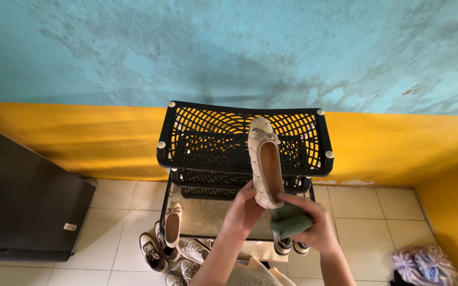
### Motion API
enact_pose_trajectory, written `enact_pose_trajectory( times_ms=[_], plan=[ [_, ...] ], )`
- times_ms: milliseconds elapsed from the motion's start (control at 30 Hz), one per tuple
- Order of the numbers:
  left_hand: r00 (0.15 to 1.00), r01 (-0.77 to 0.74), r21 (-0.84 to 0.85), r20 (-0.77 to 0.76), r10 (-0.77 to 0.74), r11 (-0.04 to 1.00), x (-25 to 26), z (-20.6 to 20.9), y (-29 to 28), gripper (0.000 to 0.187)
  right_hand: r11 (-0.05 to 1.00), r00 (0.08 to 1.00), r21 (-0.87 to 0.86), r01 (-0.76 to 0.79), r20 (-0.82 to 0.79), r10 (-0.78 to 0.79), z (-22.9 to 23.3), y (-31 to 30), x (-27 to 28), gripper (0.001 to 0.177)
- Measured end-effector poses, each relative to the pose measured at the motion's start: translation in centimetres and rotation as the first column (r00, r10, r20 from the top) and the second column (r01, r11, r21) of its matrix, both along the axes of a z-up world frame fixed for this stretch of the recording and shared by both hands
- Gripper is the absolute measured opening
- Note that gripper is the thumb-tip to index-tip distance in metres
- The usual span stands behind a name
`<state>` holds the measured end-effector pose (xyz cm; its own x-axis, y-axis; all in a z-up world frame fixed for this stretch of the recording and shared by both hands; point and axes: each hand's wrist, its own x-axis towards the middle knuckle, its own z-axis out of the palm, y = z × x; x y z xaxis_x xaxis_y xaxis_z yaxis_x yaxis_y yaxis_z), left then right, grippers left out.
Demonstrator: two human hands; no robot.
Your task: Cleaning a pair of shoes with a cloth and placing them on a shoe rack
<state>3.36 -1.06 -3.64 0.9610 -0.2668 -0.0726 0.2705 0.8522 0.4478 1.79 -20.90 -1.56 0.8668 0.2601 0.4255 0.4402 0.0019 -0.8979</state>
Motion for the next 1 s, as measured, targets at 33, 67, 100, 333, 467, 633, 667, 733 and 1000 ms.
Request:
enact_pose_trajectory(
  times_ms=[33,67,100,333,467,633,667,733,1000],
  plan=[
    [0.999,0.027,-0.056,0.022,-0.026,0.998,-0.1,0.5,0.0,0.051,0.993,1.000,-0.119,-0.015,-0.012,0.014,0.5,0.4,-0.4,0.064],
    [0.998,0.056,-0.111,0.047,-0.051,0.992,-0.1,1.1,0.0,0.048,0.971,0.999,-0.236,-0.032,-0.024,0.027,0.9,0.8,-0.6,0.056],
    [0.997,0.059,-0.110,0.047,-0.054,0.992,-0.1,1.3,0.0,0.048,0.972,0.999,-0.235,-0.029,-0.024,0.024,1.2,1.1,-0.7,0.056],
    [0.981,-0.179,0.427,0.147,0.128,0.886,-1.3,3.2,-0.1,0.045,0.900,0.943,-0.410,0.146,0.332,-0.002,1.1,1.9,-1.0,0.022],
    [0.770,-0.637,0.568,0.491,0.407,0.521,-2.8,4.3,-0.4,0.056,0.834,0.889,-0.477,0.276,0.456,-0.033,0.4,2.3,-0.6,0.023],
    [0.744,-0.668,0.659,0.581,0.331,0.345,-2.7,5.0,-0.1,0.055,0.750,0.792,-0.540,0.383,0.609,0.034,0.4,3.5,-0.9,0.027],
    [0.771,-0.636,0.667,0.534,0.347,0.388,-2.4,4.7,0.0,0.049,0.741,0.757,-0.534,0.406,0.651,0.054,0.2,3.7,-0.9,0.024],
    [0.775,-0.630,0.678,0.515,0.366,0.379,-2.2,4.4,0.2,0.043,0.766,0.809,-0.555,0.325,0.582,0.078,1.0,3.4,-1.2,0.040],
    [0.792,-0.602,0.734,0.498,0.354,0.314,-1.8,3.2,0.3,0.047,0.934,0.941,-0.184,0.308,0.201,-0.271,1.4,0.7,-1.4,0.036]
  ],
)
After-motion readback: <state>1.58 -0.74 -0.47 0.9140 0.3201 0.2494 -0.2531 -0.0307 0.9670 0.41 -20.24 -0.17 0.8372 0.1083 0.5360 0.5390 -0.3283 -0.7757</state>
